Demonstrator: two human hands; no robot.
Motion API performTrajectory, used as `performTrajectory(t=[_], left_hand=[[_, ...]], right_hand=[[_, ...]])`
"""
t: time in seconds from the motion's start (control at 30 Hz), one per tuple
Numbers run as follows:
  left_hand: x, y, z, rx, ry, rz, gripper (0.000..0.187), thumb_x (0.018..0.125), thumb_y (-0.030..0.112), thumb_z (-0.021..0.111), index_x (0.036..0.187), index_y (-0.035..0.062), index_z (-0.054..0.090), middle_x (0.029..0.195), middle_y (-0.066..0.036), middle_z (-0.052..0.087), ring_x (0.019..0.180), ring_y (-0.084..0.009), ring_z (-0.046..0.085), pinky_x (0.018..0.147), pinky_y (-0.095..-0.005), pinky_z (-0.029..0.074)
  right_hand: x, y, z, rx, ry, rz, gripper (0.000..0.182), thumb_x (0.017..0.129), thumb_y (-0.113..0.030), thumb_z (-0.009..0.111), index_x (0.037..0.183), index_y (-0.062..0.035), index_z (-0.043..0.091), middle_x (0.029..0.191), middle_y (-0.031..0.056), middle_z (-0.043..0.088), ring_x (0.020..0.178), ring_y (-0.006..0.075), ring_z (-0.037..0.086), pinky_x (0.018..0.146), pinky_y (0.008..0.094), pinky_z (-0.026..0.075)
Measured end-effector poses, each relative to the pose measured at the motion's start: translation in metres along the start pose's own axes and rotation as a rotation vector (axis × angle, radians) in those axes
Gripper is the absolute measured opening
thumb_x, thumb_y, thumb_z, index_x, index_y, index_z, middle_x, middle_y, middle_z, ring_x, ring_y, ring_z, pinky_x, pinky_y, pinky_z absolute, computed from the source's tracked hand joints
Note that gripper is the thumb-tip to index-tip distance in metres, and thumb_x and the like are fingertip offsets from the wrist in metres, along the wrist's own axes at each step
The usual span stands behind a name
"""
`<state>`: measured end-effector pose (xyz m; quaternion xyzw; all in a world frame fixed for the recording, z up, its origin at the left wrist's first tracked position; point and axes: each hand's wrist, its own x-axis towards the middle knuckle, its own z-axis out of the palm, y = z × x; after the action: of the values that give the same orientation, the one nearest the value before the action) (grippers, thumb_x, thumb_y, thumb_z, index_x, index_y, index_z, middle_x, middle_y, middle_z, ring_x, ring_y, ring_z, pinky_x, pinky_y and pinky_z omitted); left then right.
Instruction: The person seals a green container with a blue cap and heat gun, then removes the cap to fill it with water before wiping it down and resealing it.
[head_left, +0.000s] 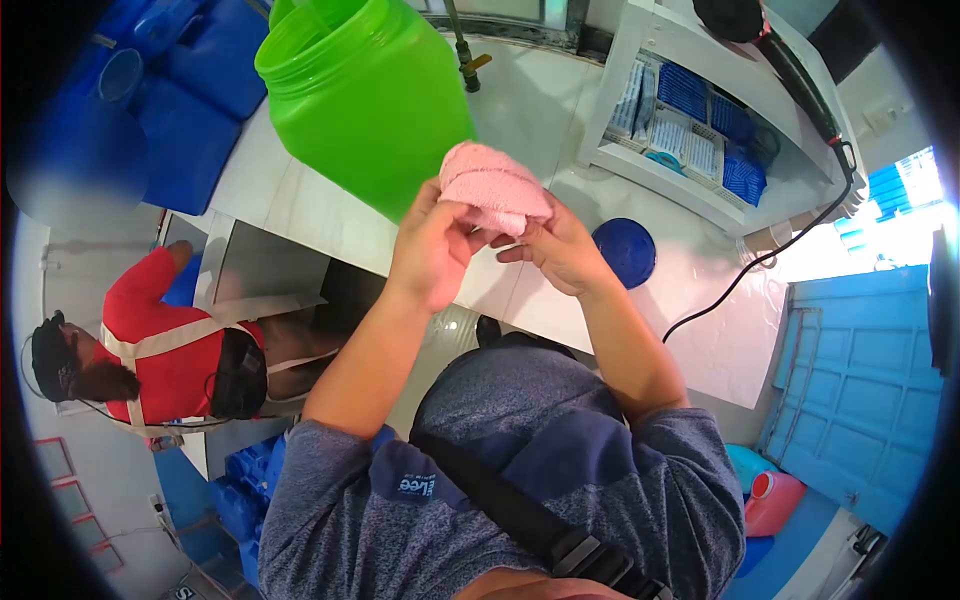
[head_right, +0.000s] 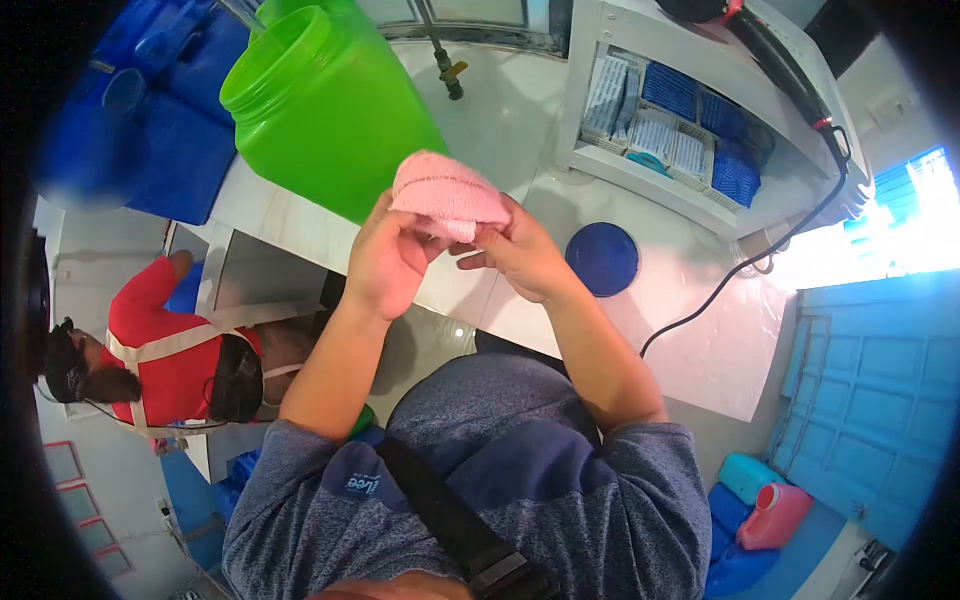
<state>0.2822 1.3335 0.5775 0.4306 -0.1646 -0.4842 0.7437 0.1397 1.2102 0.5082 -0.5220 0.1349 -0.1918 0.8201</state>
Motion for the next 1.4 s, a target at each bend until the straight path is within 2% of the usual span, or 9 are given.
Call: performTrajectory(t=[0.23, 0.37, 0.53, 0.73, 0.9, 1.1, 1.17, 1.27, 1.4], left_hand=[[-0.043, -0.010, -0.037, 0.996, -0.035, 0.462, 0.083, 0.089, 0.019, 0.072, 0.150, -0.0010, 0.020, 0.154, -0.022, 0.023, 0.142, -0.0291, 0.035, 0.114, -0.0493, 0.034], [-0.044, -0.019, -0.052, 0.773, -0.010, 0.597, 0.057, 0.100, 0.013, 0.056, 0.145, 0.0007, 0.024, 0.140, -0.022, 0.047, 0.127, -0.0270, 0.051, 0.106, -0.0391, 0.043], [-0.025, 0.058, -0.061, 0.864, 0.513, 1.185, 0.045, 0.102, 0.015, 0.054, 0.136, -0.0033, 0.030, 0.133, -0.019, 0.047, 0.118, -0.0240, 0.053, 0.102, -0.0392, 0.043], [0.021, 0.105, -0.029, 1.645, 0.347, 1.587, 0.047, 0.100, 0.016, 0.058, 0.138, -0.0048, 0.042, 0.143, -0.023, 0.044, 0.130, -0.0377, 0.049, 0.113, -0.0463, 0.034], [0.042, 0.127, -0.054, 1.344, 0.243, 1.588, 0.045, 0.102, 0.023, 0.054, 0.138, -0.0033, 0.047, 0.144, -0.021, 0.047, 0.135, -0.0336, 0.046, 0.113, -0.0423, 0.035], [0.088, 0.156, -0.087, 0.602, 0.048, 0.798, 0.062, 0.106, 0.049, 0.036, 0.143, 0.0013, 0.046, 0.138, -0.012, 0.052, 0.123, -0.0200, 0.050, 0.109, -0.0323, 0.035], [0.099, 0.117, -0.128, 0.710, 0.162, 0.805, 0.069, 0.105, 0.058, 0.031, 0.148, 0.0049, 0.040, 0.141, -0.013, 0.047, 0.131, -0.0227, 0.044, 0.112, -0.0365, 0.032], [0.081, -0.002, -0.187, 0.488, 0.489, 0.326, 0.058, 0.105, 0.052, 0.039, 0.140, 0.0059, 0.046, 0.103, 0.000, 0.057, 0.092, -0.0099, 0.055, 0.081, -0.0281, 0.047], [0.016, -0.026, -0.109, 0.393, 0.324, 0.442, 0.071, 0.107, 0.050, 0.027, 0.158, 0.0020, 0.012, 0.133, -0.007, 0.052, 0.097, -0.0113, 0.054, 0.080, -0.0239, 0.045]], right_hand=[[0.009, -0.038, 0.030, -0.705, -0.061, -0.207, 0.022, 0.091, -0.009, 0.064, 0.112, -0.0002, 0.061, 0.108, 0.0127, 0.066, 0.092, 0.0191, 0.066, 0.083, 0.0339, 0.053], [0.026, -0.066, 0.047, -0.775, -0.457, -0.335, 0.038, 0.086, -0.018, 0.071, 0.121, -0.0054, 0.063, 0.103, 0.0145, 0.066, 0.094, 0.0287, 0.066, 0.087, 0.0362, 0.052], [0.074, -0.108, 0.035, -0.843, 0.152, -0.646, 0.051, 0.085, -0.028, 0.076, 0.126, -0.0035, 0.061, 0.118, 0.0139, 0.064, 0.109, 0.0248, 0.063, 0.096, 0.0383, 0.049], [0.163, -0.098, 0.057, -0.580, 0.153, -0.928, 0.073, 0.088, -0.046, 0.073, 0.137, 0.0019, 0.048, 0.132, 0.0196, 0.059, 0.123, 0.0292, 0.058, 0.106, 0.0393, 0.044], [0.168, -0.077, 0.074, -0.429, 0.089, -0.888, 0.091, 0.085, -0.057, 0.073, 0.145, 0.0032, 0.042, 0.133, 0.0189, 0.058, 0.121, 0.0258, 0.059, 0.102, 0.0372, 0.046], [0.168, -0.074, 0.074, -0.451, 0.117, -0.943, 0.090, 0.086, -0.059, 0.071, 0.144, 0.0047, 0.043, 0.129, 0.0174, 0.060, 0.114, 0.0218, 0.061, 0.097, 0.0327, 0.049], [0.168, -0.072, 0.075, -0.423, 0.115, -0.934, 0.090, 0.087, -0.059, 0.070, 0.144, 0.0047, 0.043, 0.129, 0.0173, 0.060, 0.114, 0.0213, 0.061, 0.097, 0.0324, 0.049], [0.171, -0.069, 0.076, -0.383, 0.110, -0.946, 0.089, 0.087, -0.058, 0.070, 0.144, 0.0049, 0.043, 0.128, 0.0167, 0.060, 0.113, 0.0204, 0.061, 0.096, 0.0318, 0.049], [0.168, -0.071, 0.078, -0.331, 0.069, -0.933, 0.086, 0.089, -0.053, 0.071, 0.145, 0.0053, 0.041, 0.129, 0.0151, 0.060, 0.114, 0.0192, 0.060, 0.097, 0.0310, 0.048]])
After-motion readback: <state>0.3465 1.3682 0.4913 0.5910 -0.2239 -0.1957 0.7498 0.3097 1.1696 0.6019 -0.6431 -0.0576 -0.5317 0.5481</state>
